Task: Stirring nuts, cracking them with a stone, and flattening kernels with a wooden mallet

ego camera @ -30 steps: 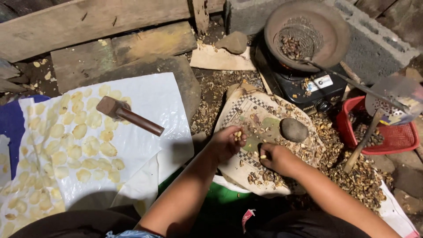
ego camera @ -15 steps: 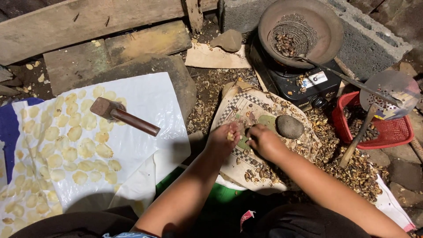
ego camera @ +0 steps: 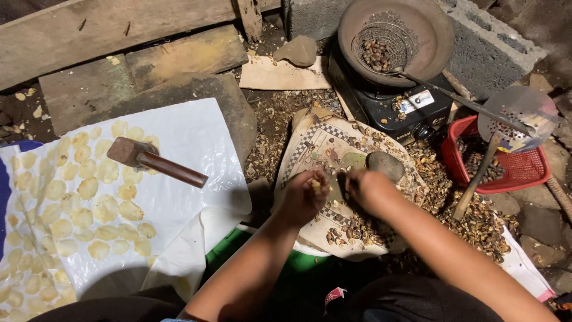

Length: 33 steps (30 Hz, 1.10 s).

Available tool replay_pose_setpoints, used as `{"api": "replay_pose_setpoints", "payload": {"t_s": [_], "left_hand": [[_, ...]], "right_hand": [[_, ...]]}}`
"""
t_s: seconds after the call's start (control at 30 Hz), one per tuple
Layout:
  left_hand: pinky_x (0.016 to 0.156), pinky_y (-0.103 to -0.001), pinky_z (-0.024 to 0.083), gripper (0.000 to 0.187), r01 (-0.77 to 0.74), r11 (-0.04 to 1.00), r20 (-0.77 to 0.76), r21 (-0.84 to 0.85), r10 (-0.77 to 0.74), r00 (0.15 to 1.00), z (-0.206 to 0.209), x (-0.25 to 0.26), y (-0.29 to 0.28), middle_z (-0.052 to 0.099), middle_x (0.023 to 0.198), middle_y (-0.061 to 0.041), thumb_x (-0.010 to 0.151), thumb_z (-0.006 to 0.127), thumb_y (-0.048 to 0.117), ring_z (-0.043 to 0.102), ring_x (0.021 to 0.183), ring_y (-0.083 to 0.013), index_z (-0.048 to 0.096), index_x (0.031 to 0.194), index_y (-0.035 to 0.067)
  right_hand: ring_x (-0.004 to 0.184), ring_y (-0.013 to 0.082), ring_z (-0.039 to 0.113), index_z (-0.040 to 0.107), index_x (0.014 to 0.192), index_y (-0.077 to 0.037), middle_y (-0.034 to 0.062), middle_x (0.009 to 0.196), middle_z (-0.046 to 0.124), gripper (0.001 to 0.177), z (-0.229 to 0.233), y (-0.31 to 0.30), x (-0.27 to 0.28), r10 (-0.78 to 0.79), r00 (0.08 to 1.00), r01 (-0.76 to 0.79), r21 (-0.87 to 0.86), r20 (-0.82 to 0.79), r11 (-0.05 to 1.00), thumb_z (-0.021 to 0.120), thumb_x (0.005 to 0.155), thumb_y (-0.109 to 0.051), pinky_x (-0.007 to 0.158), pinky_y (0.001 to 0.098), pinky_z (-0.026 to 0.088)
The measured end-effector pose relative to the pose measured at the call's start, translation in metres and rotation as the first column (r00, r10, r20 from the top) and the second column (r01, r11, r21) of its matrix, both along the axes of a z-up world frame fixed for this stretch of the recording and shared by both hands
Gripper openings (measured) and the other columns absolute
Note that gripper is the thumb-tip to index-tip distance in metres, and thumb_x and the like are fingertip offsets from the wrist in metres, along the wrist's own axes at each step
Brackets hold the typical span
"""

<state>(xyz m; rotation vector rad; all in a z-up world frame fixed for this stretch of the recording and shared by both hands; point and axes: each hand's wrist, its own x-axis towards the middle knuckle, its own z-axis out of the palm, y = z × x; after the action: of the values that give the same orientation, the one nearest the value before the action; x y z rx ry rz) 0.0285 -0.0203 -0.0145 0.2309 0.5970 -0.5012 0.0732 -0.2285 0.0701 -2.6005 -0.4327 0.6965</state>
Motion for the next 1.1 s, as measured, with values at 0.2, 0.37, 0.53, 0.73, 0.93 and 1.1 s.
{"api": "replay_pose_setpoints", "payload": {"t_s": [0.2,0.37,0.53,0.73,0.93,1.1], "left_hand": [[0.096,-0.028,0.060,0.023,-0.281,0.893,0.855,0.352,-0.184,0.485,0.058,-0.009,-0.011,0.068,0.123,-0.019,0.102,0.061,0.009,0.070,0.117,-0.0234,0.051,0.116,-0.007],[0.120,-0.042,0.042,0.030,-0.222,0.966,-0.154,0.131,0.241,0.958,-0.038,0.004,-0.029,0.058,0.137,-0.018,0.104,0.051,0.021,0.056,0.130,-0.0320,0.055,0.126,0.002],[0.068,-0.016,0.045,0.017,0.095,0.840,0.115,0.534,-0.183,0.976,0.075,0.006,-0.020,0.071,0.094,-0.005,0.099,0.058,0.028,0.065,0.088,-0.0154,0.069,0.106,0.016],[0.051,-0.026,0.047,0.026,-0.123,0.981,0.621,0.148,0.005,0.784,0.244,0.097,0.156,0.064,0.085,-0.008,0.107,0.049,0.022,0.056,0.064,-0.0140,0.063,0.112,0.000],[0.046,-0.024,0.043,0.028,-0.492,0.813,0.668,0.312,0.180,0.722,0.298,0.048,0.356,0.072,0.096,-0.017,0.099,0.060,0.024,0.065,0.071,-0.0195,0.066,0.112,0.000],[0.096,-0.039,0.058,0.021,-0.680,0.721,0.519,-0.130,0.634,0.573,0.104,-0.012,0.476,0.063,0.101,-0.015,0.108,0.046,0.016,0.064,0.102,-0.0274,0.058,0.106,-0.001]], "right_hand": [[0.090,0.0396,0.076,0.070,0.113,-0.009,0.0202,0.101,0.075,0.029,-0.055,-0.006,-0.021,0.176,0.982,-0.162,-0.169,0.073,0.972,0.063,0.089,-0.022,0.079,0.0519,0.062],[0.097,0.0433,0.074,0.064,0.113,-0.014,0.0204,0.098,0.075,0.029,-0.022,-0.016,0.005,-0.064,0.995,0.067,-0.043,0.074,0.997,0.068,0.087,-0.026,0.086,0.0540,0.059],[0.103,0.0424,0.072,0.071,0.118,-0.017,0.0165,0.102,0.078,0.030,0.074,0.017,0.006,-0.087,0.979,0.025,0.317,0.182,0.948,0.070,0.089,-0.025,0.091,0.0526,0.056],[0.077,0.0257,0.068,0.073,0.110,-0.002,0.0101,0.103,0.074,0.019,0.247,0.096,0.031,0.036,0.758,-0.230,0.216,0.651,0.949,0.067,0.092,-0.007,0.070,0.0360,0.053],[0.096,0.0317,0.071,0.065,0.118,-0.005,0.0115,0.116,0.070,0.043,0.175,0.319,0.021,0.484,0.813,-0.492,-0.062,0.324,0.868,0.074,0.084,-0.030,0.087,0.0422,0.056],[0.080,0.0289,0.065,0.062,0.106,-0.004,0.0135,0.096,0.067,0.049,0.004,0.458,-0.004,0.479,0.870,-0.492,0.256,0.116,0.832,0.077,0.083,-0.045,0.077,0.0385,0.055]]}}
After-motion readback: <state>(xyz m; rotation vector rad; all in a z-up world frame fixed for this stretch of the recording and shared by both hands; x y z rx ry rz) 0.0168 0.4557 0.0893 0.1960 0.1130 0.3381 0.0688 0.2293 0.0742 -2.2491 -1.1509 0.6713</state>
